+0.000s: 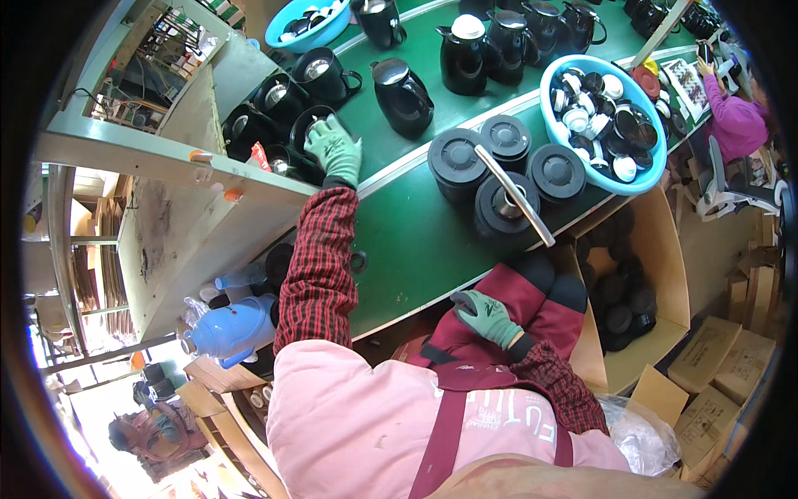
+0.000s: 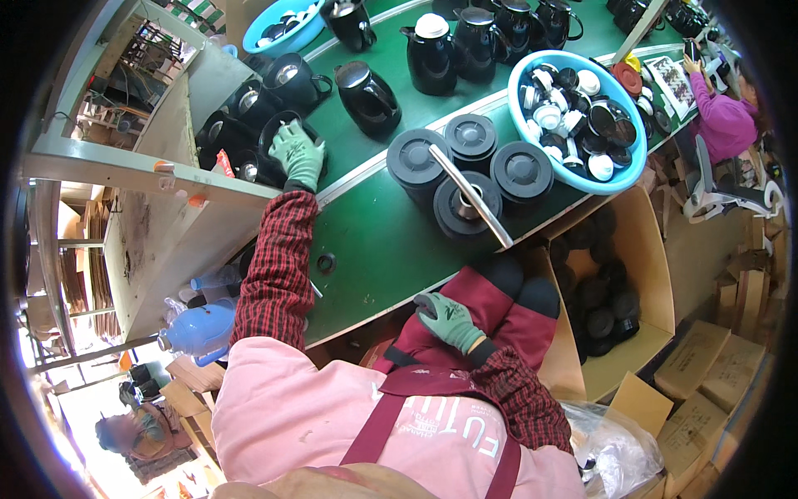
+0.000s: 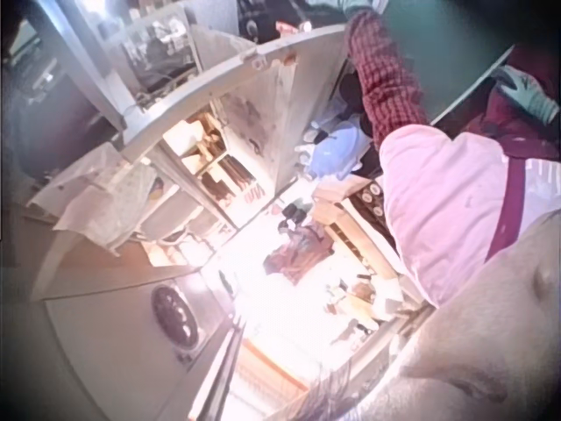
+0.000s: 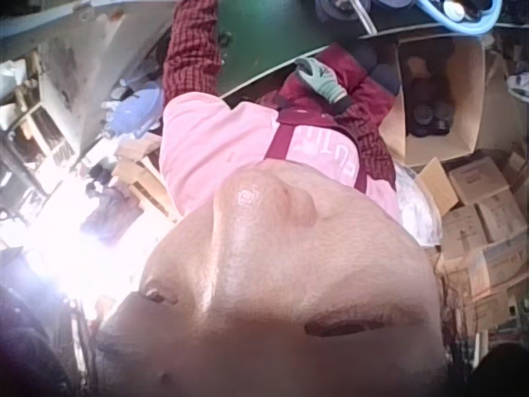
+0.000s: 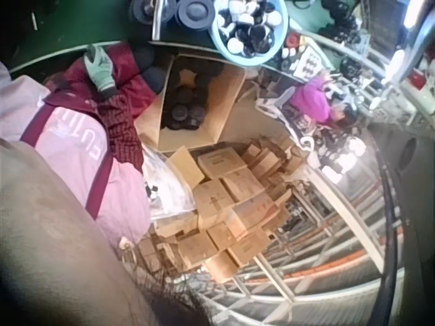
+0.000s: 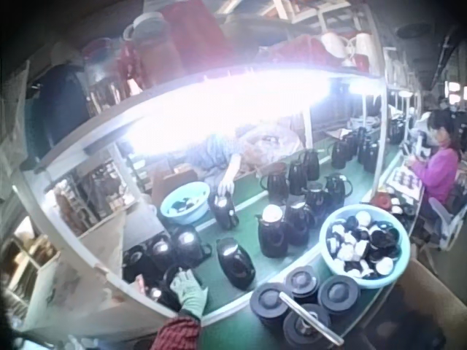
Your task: The person assembles black kettles by inserting metal strainers and attaching lids. They handle each kettle one at a time, placing completed units on the table and retrieving new ones from a nearby box.
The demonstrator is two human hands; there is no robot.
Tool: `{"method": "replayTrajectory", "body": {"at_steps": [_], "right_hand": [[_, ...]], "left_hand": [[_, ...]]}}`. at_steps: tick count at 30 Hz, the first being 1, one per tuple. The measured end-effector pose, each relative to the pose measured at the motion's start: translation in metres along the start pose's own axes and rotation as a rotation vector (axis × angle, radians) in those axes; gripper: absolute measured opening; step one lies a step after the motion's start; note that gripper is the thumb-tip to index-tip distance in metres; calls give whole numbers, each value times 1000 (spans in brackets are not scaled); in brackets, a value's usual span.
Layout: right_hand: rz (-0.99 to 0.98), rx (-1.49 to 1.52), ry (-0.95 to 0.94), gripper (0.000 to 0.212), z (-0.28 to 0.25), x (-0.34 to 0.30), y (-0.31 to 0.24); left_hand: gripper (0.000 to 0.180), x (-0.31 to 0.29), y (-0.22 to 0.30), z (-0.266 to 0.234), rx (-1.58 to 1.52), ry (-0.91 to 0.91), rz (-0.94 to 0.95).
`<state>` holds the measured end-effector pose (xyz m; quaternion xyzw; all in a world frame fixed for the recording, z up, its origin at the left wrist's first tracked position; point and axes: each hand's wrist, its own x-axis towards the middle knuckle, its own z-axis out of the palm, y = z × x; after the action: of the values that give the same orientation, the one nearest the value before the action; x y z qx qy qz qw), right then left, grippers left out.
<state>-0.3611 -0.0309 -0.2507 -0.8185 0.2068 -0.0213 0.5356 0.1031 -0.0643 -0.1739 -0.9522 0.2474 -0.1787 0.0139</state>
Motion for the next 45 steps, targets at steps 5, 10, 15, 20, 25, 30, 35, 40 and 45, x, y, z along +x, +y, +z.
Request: {"method": "replayTrajectory", "body": {"at_steps": [5,10,15,20,25,30,35,40,45], "right_hand": [[-61,-59,54,30,1,2,-15],[-336,-90,346,66,-28,9,-72],[-624,-456,423,77,-68,14,-145],[-745,-346,204,50,-102,-11,-168],[-293,627,637,41,-121,-77,-135],[-162,929,577,40,-107,-116,-116],[-305,475,509,28,-113,-128,-112],[-166,1069,214,48,-119,-123,-101],[-531,453,374,60,-117,-119,-98]], "left_hand": [[57,-35,-46,-39,-139,-23,437],[45,-89,-77,-152,-366,-269,961],[34,-151,-69,-244,-473,-352,1292],[50,-196,-64,-274,-570,-30,1261],[69,-235,-69,-209,-1644,-648,226],[57,-327,-74,-129,-1460,-775,690],[50,-357,-61,-93,-1643,-804,519],[53,-349,-26,-80,-1399,-668,635],[57,-346,-7,-68,-1361,-634,663]]}}
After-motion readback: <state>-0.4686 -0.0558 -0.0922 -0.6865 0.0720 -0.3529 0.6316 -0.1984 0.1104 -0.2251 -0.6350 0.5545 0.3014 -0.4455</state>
